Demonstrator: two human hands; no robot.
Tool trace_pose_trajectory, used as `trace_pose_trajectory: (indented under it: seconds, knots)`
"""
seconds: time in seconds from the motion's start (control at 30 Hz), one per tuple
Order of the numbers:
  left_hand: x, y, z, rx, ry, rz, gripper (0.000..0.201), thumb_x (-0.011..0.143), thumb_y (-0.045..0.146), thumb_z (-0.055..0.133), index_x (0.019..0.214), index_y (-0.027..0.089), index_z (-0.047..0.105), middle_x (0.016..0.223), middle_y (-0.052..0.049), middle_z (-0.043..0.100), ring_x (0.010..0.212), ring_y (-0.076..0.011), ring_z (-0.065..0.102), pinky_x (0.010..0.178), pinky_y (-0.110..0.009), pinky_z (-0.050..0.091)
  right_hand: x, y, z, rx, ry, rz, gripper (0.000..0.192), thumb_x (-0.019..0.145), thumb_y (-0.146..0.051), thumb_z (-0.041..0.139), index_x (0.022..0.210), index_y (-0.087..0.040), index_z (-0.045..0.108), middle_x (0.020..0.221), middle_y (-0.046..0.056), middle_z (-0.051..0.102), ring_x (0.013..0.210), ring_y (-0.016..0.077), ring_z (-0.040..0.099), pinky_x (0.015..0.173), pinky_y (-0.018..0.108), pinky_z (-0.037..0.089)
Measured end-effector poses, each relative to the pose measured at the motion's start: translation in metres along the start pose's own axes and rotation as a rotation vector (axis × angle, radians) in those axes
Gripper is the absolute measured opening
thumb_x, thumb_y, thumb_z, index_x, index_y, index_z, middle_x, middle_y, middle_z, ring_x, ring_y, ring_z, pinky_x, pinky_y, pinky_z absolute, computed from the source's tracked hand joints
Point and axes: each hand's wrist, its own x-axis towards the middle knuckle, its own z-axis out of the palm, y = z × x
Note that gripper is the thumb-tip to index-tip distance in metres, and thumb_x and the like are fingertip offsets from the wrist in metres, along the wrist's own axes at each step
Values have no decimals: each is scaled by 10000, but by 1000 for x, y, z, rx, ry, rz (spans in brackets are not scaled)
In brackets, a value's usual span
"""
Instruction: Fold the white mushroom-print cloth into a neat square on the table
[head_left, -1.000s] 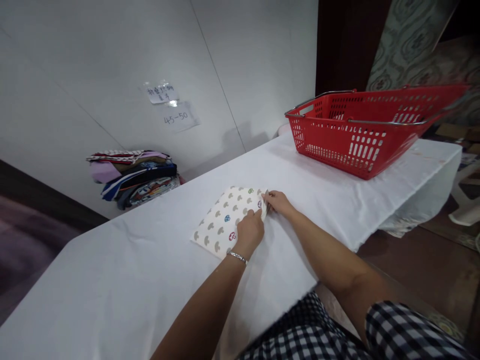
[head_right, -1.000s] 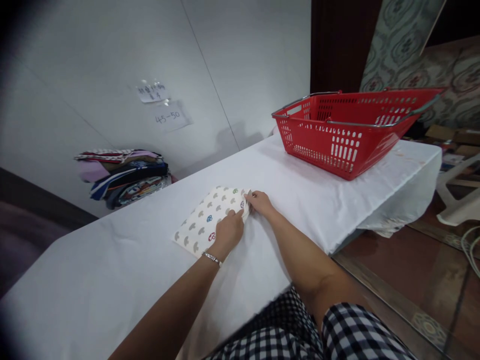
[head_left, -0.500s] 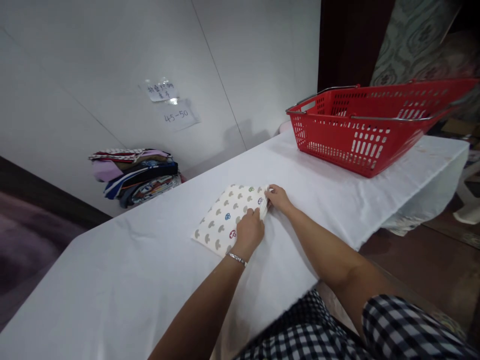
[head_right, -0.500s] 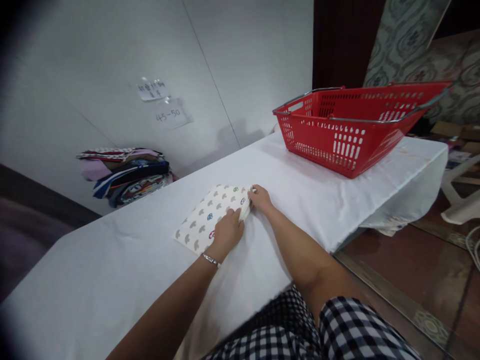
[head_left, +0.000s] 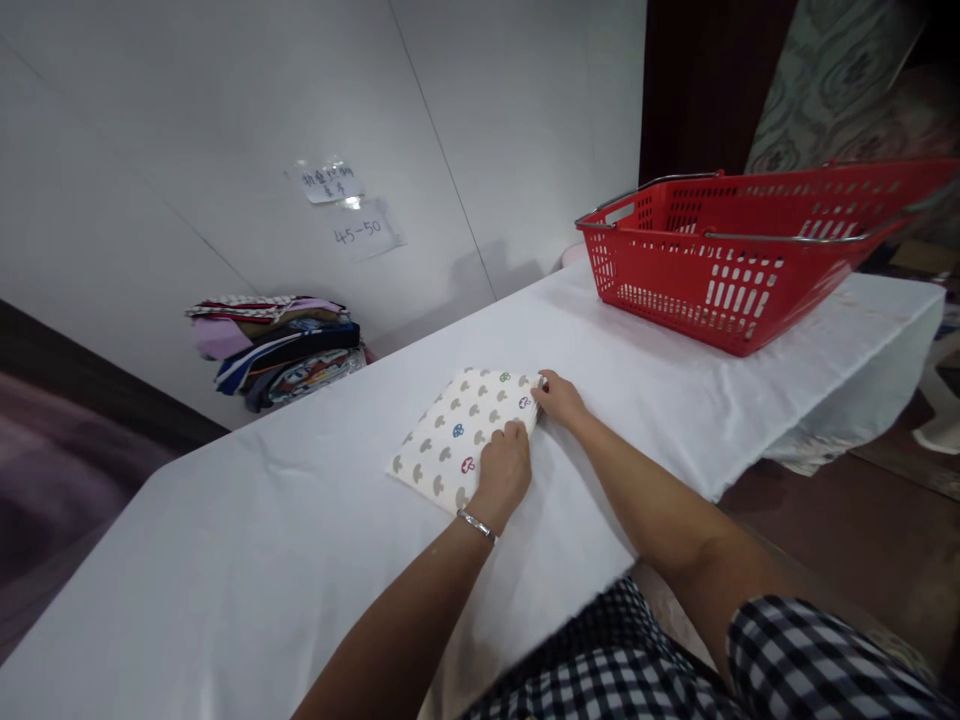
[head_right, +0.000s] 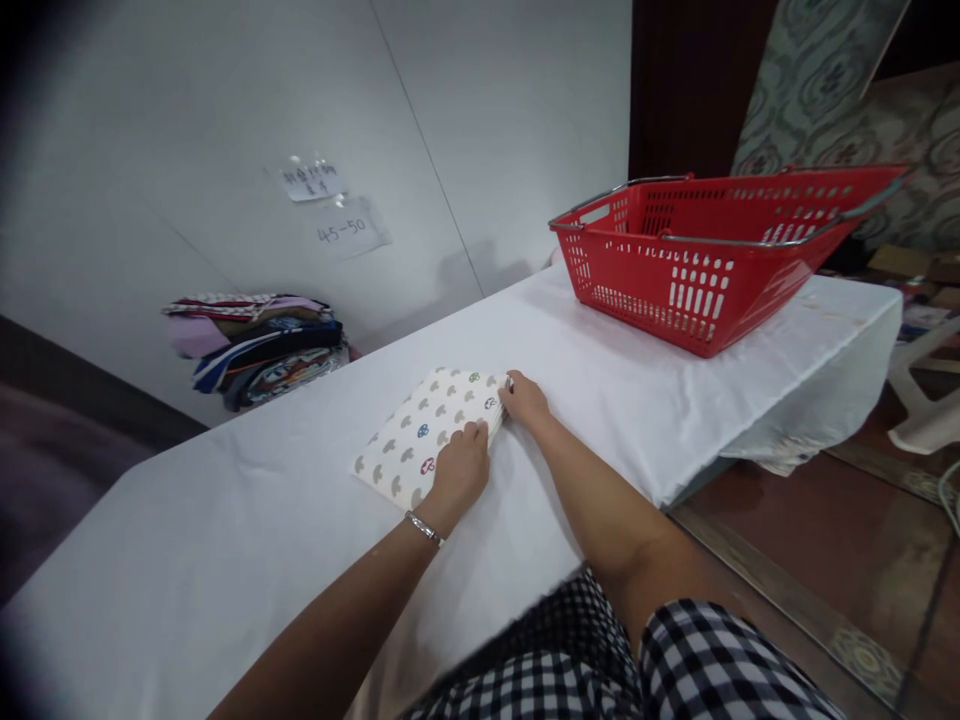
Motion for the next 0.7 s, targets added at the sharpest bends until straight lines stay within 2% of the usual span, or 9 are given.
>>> trace_pose_trajectory:
  seconds: [0.07,0.13,0.2,0.27,0.37,0.47,0.53,0.6,0.7]
  knots:
    - [0,1,-2,-2,8,6,408,862,55,324,1251,138,419,1085,-117,502,916,-224,509,691,-313,447,-6,-3,-2,-58,90,-107,488,818,-257,503,1290,-142,469,1225,139,563,1117,257,501,933,352,382]
    - [-1,1,-3,-20,16,7,405,868,57,310,1246,140,429,1077,-116,509,915,-223,508,694,-316,448,-13,-7,-1,-111,154,-301,500,852,-263,462,1330,-122,429,1333,142,483,1234,244,407,1027,353,310]
    - [-2,1,-5,-48,26,7,390,873,66,307,1226,146,454,1059,-111,522,911,-223,510,708,-323,450,-20,-10,1,-150,83,-480,469,879,-289,436,1322,-135,446,1380,125,449,1295,224,344,1075,357,249]
    - [-6,-1,-6,-85,47,19,347,877,96,341,1186,143,492,1040,-106,540,917,-228,511,751,-343,453,-25,-12,4,-210,-79,-553,419,894,-322,428,1279,-171,496,1401,106,436,1332,226,300,1092,404,206]
    - [-20,-9,-6,-182,98,77,297,863,163,445,1148,148,529,1072,-99,567,966,-239,515,840,-377,447,-30,-12,7,-300,-230,-519,377,914,-351,398,1240,-213,528,1430,89,407,1362,239,249,1086,489,160]
    - [-42,-23,-3,-364,187,190,307,883,249,476,1175,170,531,1198,-93,564,1074,-237,510,925,-395,432,-29,-10,8,-293,-253,-490,393,923,-372,370,1259,-226,513,1449,78,384,1375,231,224,1092,502,136]
    - [-60,-34,1,-475,260,244,329,905,309,460,1206,189,519,1247,-89,556,1148,-222,494,981,-405,406,-24,-6,8,-232,-220,-487,388,927,-366,351,1239,-229,535,1422,69,425,1363,222,257,1102,482,150]
    - [-78,-45,4,-485,289,313,440,889,364,492,1292,194,449,1297,-98,530,1210,-231,461,1044,-453,343,-18,0,8,-147,-120,-446,391,925,-344,338,1224,-220,557,1385,68,469,1342,212,306,1112,443,184]
    - [-99,-60,10,-390,268,398,593,847,338,542,1380,183,335,1391,-116,445,1294,-252,382,1100,-517,228,-8,9,8,-43,19,-263,425,909,-338,356,1271,-205,536,1390,61,464,1324,199,348,1109,376,247]
